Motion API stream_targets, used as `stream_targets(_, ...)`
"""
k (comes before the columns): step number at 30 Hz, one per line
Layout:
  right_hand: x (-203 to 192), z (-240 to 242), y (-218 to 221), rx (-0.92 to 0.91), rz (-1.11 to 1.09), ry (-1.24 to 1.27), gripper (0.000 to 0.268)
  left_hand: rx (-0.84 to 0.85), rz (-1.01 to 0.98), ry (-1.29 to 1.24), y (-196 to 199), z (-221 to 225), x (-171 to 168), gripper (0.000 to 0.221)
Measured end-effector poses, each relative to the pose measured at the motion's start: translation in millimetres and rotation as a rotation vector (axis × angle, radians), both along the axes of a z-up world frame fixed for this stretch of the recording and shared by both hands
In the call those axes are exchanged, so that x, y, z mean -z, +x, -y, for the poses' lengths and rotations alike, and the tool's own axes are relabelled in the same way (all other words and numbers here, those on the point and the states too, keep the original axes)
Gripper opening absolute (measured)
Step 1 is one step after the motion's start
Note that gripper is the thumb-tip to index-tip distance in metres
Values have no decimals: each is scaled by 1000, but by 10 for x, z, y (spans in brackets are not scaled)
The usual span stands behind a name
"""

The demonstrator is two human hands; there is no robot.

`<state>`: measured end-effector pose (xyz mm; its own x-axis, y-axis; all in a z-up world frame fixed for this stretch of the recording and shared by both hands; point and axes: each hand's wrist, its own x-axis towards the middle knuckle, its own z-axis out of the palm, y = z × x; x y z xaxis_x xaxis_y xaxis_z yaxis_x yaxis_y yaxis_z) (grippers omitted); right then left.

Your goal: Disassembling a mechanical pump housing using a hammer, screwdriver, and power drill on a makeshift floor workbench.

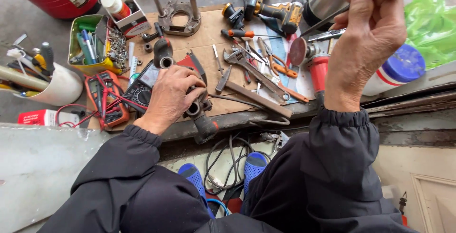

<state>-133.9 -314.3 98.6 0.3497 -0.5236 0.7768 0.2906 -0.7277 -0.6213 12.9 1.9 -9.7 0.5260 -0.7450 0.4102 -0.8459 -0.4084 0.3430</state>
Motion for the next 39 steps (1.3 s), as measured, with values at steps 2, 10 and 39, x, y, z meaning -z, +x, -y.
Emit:
stream_targets(2, 53, -65, 78, 31, -34, -52, 16, 3, 11, 3, -2, -5, -12, 8)
stream_targets(10, 285, -971, 301, -36, -496, -455, 11, -39, 83, 32, 50, -11, 166, 30)
stream_targets(39, 882, -916, 499, -365, -1196, -362, 21, -124, -26, 16, 88, 20, 276, 18)
